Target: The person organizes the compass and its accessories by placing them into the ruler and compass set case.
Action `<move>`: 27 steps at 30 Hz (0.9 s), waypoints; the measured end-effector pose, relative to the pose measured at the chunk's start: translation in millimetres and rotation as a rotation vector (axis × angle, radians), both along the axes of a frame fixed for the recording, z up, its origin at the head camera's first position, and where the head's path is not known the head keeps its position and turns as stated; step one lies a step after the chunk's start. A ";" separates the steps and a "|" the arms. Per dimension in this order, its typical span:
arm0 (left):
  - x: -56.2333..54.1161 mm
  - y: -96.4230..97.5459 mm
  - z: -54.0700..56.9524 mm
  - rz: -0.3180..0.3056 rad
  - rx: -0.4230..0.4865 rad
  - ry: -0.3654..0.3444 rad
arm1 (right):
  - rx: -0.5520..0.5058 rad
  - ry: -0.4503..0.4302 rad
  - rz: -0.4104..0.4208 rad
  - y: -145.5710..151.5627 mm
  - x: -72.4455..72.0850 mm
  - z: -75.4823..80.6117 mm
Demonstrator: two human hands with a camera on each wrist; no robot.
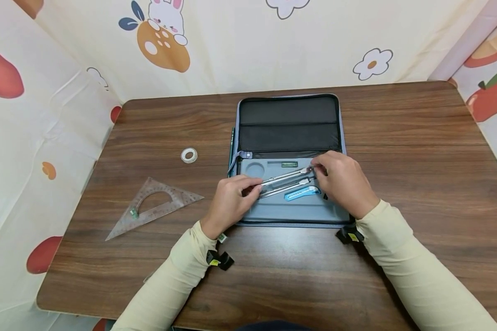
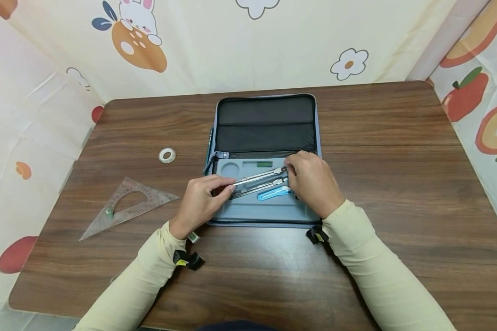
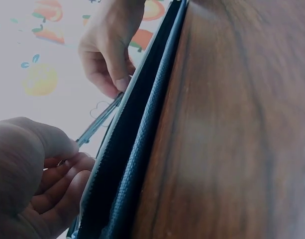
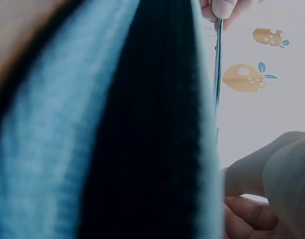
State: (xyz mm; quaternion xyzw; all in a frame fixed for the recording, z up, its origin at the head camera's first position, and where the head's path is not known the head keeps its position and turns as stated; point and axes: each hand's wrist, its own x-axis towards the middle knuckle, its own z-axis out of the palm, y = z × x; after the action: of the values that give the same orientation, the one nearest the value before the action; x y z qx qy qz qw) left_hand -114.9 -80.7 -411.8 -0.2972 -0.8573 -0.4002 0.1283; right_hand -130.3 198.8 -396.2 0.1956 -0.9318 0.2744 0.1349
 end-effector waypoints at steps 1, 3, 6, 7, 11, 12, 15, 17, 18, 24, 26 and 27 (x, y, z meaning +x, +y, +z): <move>0.0 0.1 -0.2 0.002 0.000 0.001 | -0.004 -0.003 0.001 0.0 0.2 0.4; 0.1 0.5 -0.4 0.008 -0.001 0.002 | -0.007 -0.015 -0.004 0.1 0.6 1.5; 0.4 1.2 -0.6 0.027 -0.004 0.002 | -0.012 -0.036 -0.034 1.4 1.0 3.6; 0.5 1.4 -0.6 0.035 -0.006 0.004 | -0.016 -0.040 -0.046 2.2 0.9 4.4; 0.3 1.9 -0.9 0.065 -0.024 0.010 | -0.034 -0.038 -0.101 7.2 -0.1 7.7; 0.2 2.0 -0.8 0.071 -0.031 0.011 | -0.038 -0.040 -0.113 8.7 -0.5 8.7; 0.0 2.5 0.2 0.084 -0.059 0.010 | -0.041 -0.042 -0.141 13.1 -1.4 11.8; -0.2 2.8 0.6 0.086 -0.081 0.014 | -0.043 -0.045 -0.154 15.5 -1.9 13.8; -0.1 2.9 0.8 0.085 -0.095 0.021 | -0.043 -0.045 -0.159 16.3 -2.1 14.5; 0.7 0.8 1.3 0.094 -0.148 0.095 | -0.038 -0.061 -0.167 16.8 -3.4 16.7; 1.0 -0.2 1.8 0.100 -0.164 0.109 | -0.036 -0.065 -0.166 16.2 -3.7 17.0; 1.1 -0.7 2.0 0.103 -0.176 0.112 | -0.035 -0.067 -0.165 16.0 -3.8 17.2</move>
State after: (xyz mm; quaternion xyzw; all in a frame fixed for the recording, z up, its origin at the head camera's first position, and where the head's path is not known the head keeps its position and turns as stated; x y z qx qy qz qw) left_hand -113.7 -81.5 -409.8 -0.2846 -0.8948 -0.2991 0.1700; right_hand -134.1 214.8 -379.0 0.1066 -0.9438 0.2849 0.1294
